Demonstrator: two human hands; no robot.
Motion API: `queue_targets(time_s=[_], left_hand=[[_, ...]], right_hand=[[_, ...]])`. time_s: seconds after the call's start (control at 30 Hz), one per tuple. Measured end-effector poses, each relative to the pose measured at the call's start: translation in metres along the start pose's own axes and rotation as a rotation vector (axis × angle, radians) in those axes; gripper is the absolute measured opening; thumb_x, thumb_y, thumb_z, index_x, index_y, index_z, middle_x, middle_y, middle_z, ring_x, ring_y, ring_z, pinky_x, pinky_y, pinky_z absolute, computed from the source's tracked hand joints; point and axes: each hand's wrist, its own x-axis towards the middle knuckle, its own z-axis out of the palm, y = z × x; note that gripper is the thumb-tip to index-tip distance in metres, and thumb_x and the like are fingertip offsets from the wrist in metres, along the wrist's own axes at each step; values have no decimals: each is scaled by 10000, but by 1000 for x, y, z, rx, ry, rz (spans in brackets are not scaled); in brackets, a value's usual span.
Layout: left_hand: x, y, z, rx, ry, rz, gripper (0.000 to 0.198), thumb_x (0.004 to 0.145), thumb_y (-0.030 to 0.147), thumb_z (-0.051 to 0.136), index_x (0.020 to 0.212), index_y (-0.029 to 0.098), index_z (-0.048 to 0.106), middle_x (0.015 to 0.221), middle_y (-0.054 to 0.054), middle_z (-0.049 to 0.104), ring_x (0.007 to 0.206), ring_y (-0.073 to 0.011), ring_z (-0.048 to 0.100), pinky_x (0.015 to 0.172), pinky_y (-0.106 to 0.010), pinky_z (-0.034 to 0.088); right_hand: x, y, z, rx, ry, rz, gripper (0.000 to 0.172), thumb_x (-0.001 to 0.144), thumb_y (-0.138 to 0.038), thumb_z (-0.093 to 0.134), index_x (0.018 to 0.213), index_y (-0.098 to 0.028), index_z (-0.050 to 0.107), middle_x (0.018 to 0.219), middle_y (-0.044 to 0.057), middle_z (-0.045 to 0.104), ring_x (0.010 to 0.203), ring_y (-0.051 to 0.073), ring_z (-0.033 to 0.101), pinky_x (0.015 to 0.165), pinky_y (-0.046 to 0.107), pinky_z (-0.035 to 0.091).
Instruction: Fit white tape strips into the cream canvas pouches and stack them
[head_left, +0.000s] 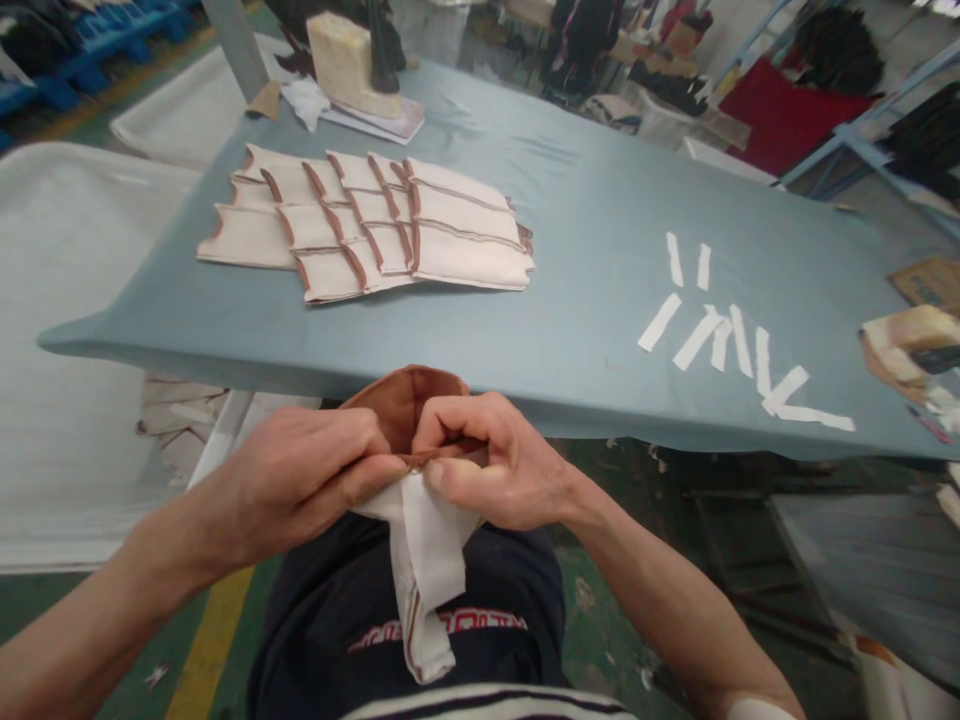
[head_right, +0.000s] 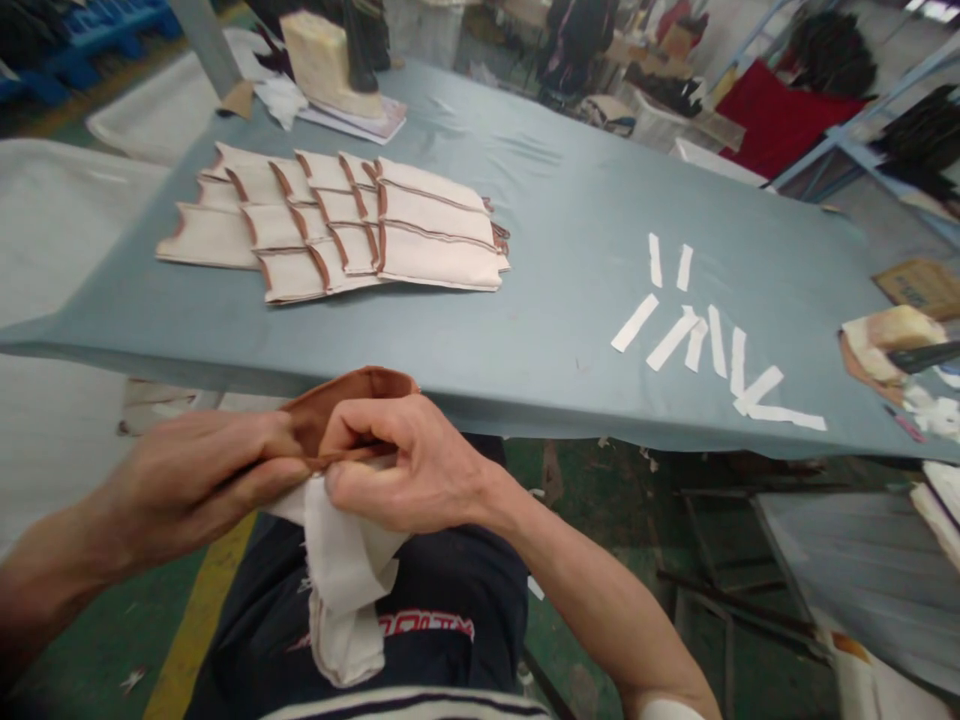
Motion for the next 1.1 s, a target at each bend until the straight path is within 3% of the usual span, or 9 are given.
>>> queue_targets(time_s=[0.07, 0.17, 0.37, 0.47, 0.6, 0.8, 1.03, 1.1], left_hand=[[-9, -6, 5, 131, 84, 94, 438, 1236, 358, 592, 816, 244, 547, 656, 55, 529, 568, -149, 455, 576, -382, 253], [-19, -12, 7, 168, 143, 97, 483, 1249, 388, 584, 796, 248, 495, 642, 58, 461, 559, -155, 402, 594, -404, 229], [-5, -7, -11, -150, -59, -21, 501, 1271, 625, 446, 1042, 244, 677, 866, 18, 740, 703, -149, 672, 642, -269, 443], [12, 2, -19, -184, -96, -51, 470, 1289, 502, 463, 952, 239, 659, 824, 25, 706, 688, -145, 633, 659, -254, 446], [31, 11, -19, -104, -103, -26, 480, 1264, 405, 552, 818, 230, 592, 692, 60, 574, 591, -127, 510, 595, -269, 359], [41, 17, -6, -87, -79, -19, 535, 1245, 307, 526, 718, 219, 498, 598, 88, 427, 493, -106, 317, 523, -294, 245], [38, 25, 0, -74, -78, -111, 465, 1229, 342, 542, 792, 219, 636, 639, 61, 575, 530, -112, 488, 526, -276, 295], [42, 25, -1, -182, -124, -167, 532, 1240, 398, 532, 748, 207, 600, 625, 60, 521, 538, -102, 456, 512, -251, 293]], right_hand=[[0, 3, 2, 46, -21, 13, 67, 806, -239, 603, 757, -245, 558, 644, -104, 429, 553, 91, 350, 525, 233, 296], [-1, 7, 3, -36, -3, -35, 54, 818, -237, 620, 775, -230, 589, 651, -96, 470, 568, 93, 391, 545, 229, 317], [-2, 4, 0, -264, 38, -205, 69, 885, -206, 620, 819, -222, 607, 702, -87, 537, 590, 84, 437, 608, 233, 366], [-2, 1, -1, -330, 36, -255, 91, 913, -206, 620, 835, -235, 583, 742, -73, 582, 636, 96, 495, 643, 245, 396], [-5, -3, -3, -418, 56, -275, 171, 938, -210, 613, 812, -257, 508, 712, -72, 542, 631, 109, 487, 637, 271, 384], [-12, -6, -8, -473, 49, -224, 186, 920, -220, 583, 797, -265, 452, 682, -76, 483, 611, 110, 428, 621, 287, 340], [-13, -8, -9, -491, 42, -71, 233, 872, -239, 629, 804, -288, 412, 652, -69, 466, 597, 133, 397, 622, 330, 318], [-13, -10, -8, -439, 58, -87, 225, 866, -243, 638, 796, -288, 429, 646, -74, 461, 592, 132, 375, 617, 327, 319]])
